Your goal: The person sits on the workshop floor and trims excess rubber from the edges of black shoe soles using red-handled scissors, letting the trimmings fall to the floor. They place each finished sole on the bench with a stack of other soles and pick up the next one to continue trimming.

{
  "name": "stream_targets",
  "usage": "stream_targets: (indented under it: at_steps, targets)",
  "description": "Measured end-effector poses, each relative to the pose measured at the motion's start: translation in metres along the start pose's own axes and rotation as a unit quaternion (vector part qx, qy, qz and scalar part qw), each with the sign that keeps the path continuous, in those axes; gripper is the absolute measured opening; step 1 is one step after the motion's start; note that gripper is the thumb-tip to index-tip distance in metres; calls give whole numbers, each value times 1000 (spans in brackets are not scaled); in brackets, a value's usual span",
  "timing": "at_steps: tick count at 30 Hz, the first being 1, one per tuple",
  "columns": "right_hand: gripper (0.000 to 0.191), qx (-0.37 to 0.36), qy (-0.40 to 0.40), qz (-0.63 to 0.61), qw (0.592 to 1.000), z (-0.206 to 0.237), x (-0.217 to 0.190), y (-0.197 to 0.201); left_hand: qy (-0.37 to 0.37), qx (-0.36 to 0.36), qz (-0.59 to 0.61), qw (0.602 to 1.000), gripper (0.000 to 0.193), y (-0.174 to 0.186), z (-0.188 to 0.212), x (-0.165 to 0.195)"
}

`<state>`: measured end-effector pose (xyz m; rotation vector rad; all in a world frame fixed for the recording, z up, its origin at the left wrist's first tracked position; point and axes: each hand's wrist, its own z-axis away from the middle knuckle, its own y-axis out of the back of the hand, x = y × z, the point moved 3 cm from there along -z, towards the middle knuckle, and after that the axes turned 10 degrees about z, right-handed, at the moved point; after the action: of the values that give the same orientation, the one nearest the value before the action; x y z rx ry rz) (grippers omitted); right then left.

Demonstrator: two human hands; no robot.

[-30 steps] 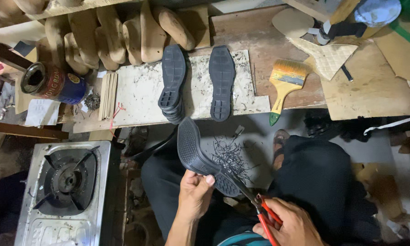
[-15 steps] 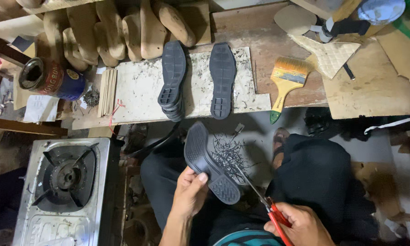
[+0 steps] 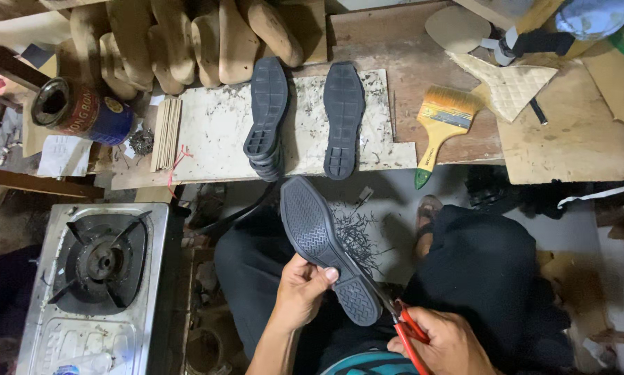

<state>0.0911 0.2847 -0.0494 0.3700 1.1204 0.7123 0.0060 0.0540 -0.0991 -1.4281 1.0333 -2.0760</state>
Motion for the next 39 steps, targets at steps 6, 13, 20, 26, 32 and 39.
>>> stream_targets:
  at_steps: [6, 13, 20, 26, 32, 39]
  targets:
    - [29, -69, -92, -6, 993, 0, 27, -11, 22, -5, 0, 1000, 35, 0, 0, 13]
    - [51, -121, 5, -37, 992, -1, 65, -27, -4, 24, -11, 1000, 28, 8, -7, 16]
    - [44, -124, -23, -56, 990, -5, 75, -38, 31, 8, -35, 999, 29, 4, -5, -4]
    - [36, -126, -65, -125, 982, -9, 79, -50, 55, -11, 28, 998, 31, -8, -1, -5]
    - [29, -92, -76, -181, 976, -3, 94, -68, 75, 1, 91, 993, 34, -20, -1, -6]
    - [31, -95, -99, -239, 961, -1, 86, -70, 78, -22, 78, 994, 34, -14, -2, -18]
